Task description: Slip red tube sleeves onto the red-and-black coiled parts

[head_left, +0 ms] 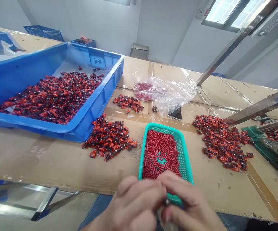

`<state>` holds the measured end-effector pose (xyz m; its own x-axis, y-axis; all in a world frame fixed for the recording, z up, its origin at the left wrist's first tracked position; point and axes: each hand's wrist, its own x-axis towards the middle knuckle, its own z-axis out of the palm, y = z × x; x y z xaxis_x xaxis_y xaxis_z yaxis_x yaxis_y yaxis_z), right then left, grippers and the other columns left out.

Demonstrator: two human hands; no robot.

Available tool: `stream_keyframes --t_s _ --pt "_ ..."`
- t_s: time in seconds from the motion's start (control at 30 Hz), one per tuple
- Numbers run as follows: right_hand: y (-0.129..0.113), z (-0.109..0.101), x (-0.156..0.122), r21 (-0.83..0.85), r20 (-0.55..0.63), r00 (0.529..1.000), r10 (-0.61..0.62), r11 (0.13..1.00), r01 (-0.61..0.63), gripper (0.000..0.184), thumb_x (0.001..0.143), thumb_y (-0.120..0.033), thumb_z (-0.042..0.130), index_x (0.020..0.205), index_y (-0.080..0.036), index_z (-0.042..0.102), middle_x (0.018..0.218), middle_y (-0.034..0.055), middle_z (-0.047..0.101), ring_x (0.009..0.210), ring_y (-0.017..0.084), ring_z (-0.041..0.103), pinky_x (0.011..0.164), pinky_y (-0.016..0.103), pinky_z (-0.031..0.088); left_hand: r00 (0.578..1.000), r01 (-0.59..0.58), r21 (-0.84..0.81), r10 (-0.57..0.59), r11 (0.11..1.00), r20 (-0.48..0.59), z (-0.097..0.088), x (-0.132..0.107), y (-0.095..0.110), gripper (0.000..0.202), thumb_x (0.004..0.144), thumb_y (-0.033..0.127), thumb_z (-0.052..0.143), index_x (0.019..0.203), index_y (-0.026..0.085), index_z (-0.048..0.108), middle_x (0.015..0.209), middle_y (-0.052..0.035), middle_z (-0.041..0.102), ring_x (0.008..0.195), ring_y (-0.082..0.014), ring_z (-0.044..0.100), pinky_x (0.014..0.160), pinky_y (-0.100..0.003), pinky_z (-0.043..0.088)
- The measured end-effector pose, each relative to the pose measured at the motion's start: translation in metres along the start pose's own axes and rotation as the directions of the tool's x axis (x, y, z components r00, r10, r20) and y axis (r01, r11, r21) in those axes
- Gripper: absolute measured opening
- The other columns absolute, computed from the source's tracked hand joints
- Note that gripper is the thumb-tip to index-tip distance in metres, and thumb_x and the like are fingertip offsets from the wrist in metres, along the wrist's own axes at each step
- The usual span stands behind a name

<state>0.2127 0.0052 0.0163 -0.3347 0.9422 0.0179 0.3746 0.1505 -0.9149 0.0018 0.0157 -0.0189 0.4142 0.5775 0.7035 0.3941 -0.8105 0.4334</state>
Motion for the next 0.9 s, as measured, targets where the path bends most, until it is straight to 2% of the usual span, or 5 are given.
stream_keyframes --t_s 0.13,0.4,0.5,0.67,0.9 --pt "0.067 -0.060 -0.012 -0.648 -0.510 0.844 -0.168 0.721 -0.248 0.056 0.098 -0.072 0.053 0.119 -0.025 0.076 0.099 0.0095 0.075 0.088 0.026 0.069 0.084 0.041 0.055 0.983 0.095 0.336 -0.141 0.937 0.114 0.007 0.019 -0.054 0.004 0.104 0.019 0.057 0.104 0.019 0.061 0.107 -0.0098 0.079 0.101 -0.0273 0.070 0.092 -0.041 0.039" --pt "0.145 -0.131 -0.014 -0.685 -0.695 0.663 -0.278 0.536 -0.494 0.092 0.090 -0.089 0.034 0.101 -0.009 0.078 0.093 0.0261 0.068 0.097 0.046 0.061 0.088 0.072 0.043 0.917 0.174 0.330 -0.275 0.928 0.290 0.008 0.022 -0.095 0.041 0.086 -0.008 0.049 0.107 0.017 0.074 0.107 -0.0125 0.078 0.100 -0.0324 0.065 0.094 -0.050 0.034" --pt "0.122 -0.106 -0.010 -0.736 -0.631 0.696 -0.343 0.548 -0.397 0.072 0.100 -0.072 0.040 0.116 -0.010 0.072 0.105 0.0267 0.070 0.106 0.044 0.062 0.092 0.068 0.046 0.898 0.276 0.222 -0.333 0.935 0.286 0.007 0.026 -0.094 0.039 0.087 -0.003 0.050 0.105 0.018 0.076 0.106 -0.0134 0.077 0.101 -0.0328 0.065 0.098 -0.055 0.035" --pt "0.064 -0.037 0.005 -0.808 -0.160 0.928 -0.335 0.585 0.072 0.024 0.108 -0.031 0.049 0.119 -0.025 0.069 0.109 0.0080 0.075 0.101 0.023 0.071 0.088 0.035 0.061 0.863 0.481 -0.109 -0.448 0.870 0.235 -0.001 0.030 -0.082 0.020 0.096 0.023 0.057 0.104 0.023 0.075 0.105 -0.0088 0.073 0.103 -0.0271 0.069 0.095 -0.048 0.049" --pt "0.055 0.001 0.025 -0.870 0.070 0.958 -0.279 0.452 0.195 0.033 0.090 0.007 0.051 0.101 -0.018 0.070 0.095 0.0068 0.075 0.083 0.025 0.070 0.072 0.035 0.060 0.706 0.689 -0.483 -0.652 0.540 0.278 -0.007 0.019 -0.059 0.021 0.089 0.029 0.070 0.108 0.020 0.072 0.092 -0.0052 0.080 0.087 -0.0199 0.078 0.074 -0.028 0.064"
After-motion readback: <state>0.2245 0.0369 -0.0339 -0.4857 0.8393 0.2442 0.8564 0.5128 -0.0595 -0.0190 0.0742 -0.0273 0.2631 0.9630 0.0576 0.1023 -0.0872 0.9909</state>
